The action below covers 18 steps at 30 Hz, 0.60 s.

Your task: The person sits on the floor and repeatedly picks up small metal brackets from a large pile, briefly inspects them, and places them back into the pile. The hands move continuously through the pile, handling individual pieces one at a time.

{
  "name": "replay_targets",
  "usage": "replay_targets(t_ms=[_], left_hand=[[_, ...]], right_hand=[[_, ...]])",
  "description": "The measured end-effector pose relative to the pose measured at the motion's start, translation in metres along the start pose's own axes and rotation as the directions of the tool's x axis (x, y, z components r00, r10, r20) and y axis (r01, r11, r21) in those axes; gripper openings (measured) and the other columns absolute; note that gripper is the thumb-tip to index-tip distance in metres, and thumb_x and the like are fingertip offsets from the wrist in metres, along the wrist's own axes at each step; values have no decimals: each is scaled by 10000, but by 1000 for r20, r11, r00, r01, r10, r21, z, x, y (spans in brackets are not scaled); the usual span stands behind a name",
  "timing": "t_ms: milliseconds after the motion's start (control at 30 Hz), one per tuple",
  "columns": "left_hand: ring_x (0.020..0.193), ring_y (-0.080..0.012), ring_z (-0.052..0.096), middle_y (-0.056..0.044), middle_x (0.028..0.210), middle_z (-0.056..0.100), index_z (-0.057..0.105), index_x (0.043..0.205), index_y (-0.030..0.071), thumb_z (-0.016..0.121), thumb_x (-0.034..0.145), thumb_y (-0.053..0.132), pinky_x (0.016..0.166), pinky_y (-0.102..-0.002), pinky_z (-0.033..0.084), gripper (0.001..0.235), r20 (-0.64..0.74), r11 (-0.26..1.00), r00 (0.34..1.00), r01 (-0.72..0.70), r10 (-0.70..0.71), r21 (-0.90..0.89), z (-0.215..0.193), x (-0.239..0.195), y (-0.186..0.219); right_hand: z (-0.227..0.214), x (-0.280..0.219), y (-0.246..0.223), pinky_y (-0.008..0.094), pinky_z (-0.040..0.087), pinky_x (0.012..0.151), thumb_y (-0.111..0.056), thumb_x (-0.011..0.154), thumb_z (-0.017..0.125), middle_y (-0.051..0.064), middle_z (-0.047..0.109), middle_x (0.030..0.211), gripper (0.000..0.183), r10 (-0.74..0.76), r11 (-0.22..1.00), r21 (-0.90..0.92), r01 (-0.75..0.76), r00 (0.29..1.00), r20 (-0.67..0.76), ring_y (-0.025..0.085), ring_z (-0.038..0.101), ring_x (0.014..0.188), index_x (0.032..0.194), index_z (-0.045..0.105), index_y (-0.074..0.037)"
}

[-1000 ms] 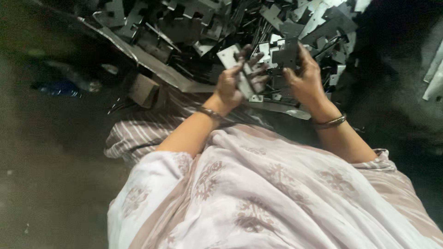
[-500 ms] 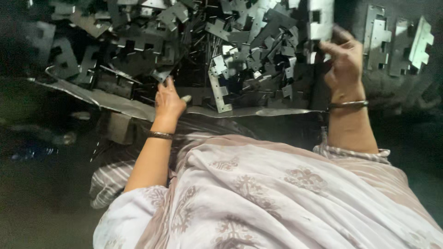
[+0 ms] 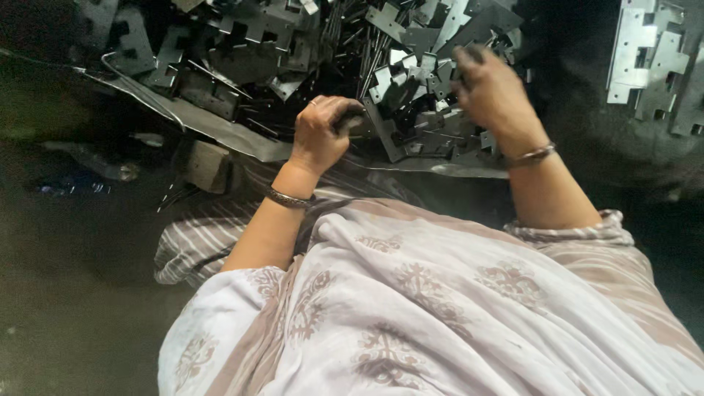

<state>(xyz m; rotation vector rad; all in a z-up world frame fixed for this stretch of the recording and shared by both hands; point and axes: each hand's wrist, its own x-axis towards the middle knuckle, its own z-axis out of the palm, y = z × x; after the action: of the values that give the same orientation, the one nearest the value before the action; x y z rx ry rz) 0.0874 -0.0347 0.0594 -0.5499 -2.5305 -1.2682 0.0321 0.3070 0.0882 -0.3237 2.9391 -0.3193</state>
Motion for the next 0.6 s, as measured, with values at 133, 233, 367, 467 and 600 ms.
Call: replay_targets(t_ms=[133,233,367,467,600], left_hand=[[1033,-227,712,-69,1447,579,732,1112,119,696,932,0,882,-395,539,218,-25,658,976,126,-214,-742,-25,6,-7],[883,-185,636,-198,1301,690,726,1238,109,749,942,106,923,-429,599,297,133,-205,805,15,-578,-979,-57,1,-22],[1193,-256,719,-106,1328,668,680,1221,108,767,937,182,1094,-473,598,306,-150,-234,905,-258,-398,-937,-84,2,-60],[1063,-254,704,-131,1234,656,690,1316,35,758,1006,192,1001,-449,611,353,-7,-11,855,-15,-519,-1000,-79,12,-85],[997,-346,723,-166,1113,748,673,1310,135,755,943,306,852,-438,587,413,26,930,931,364,-363,-54,-14,17,-80]], right_hand=[[32,45,-32,528,411,1062,-47,731,781,315,507,1460,851,-361,922,-162,351,931,-41,481,476,1334,1535,502,-21],[47,72,-23,562,454,992,-24,800,755,266,589,1361,798,-262,940,-189,285,955,139,444,550,1255,1563,534,-97],[52,87,-2,591,436,1060,-116,750,848,188,643,1294,675,-274,896,-298,329,938,211,387,591,1254,1395,649,-98],[55,96,7,622,436,1091,-133,762,867,169,659,1279,566,-259,904,-284,321,937,235,381,620,1232,1305,710,-104],[61,91,21,659,420,1053,-133,688,872,189,640,1328,609,-389,904,-147,402,915,109,413,601,1240,1276,720,-88]])
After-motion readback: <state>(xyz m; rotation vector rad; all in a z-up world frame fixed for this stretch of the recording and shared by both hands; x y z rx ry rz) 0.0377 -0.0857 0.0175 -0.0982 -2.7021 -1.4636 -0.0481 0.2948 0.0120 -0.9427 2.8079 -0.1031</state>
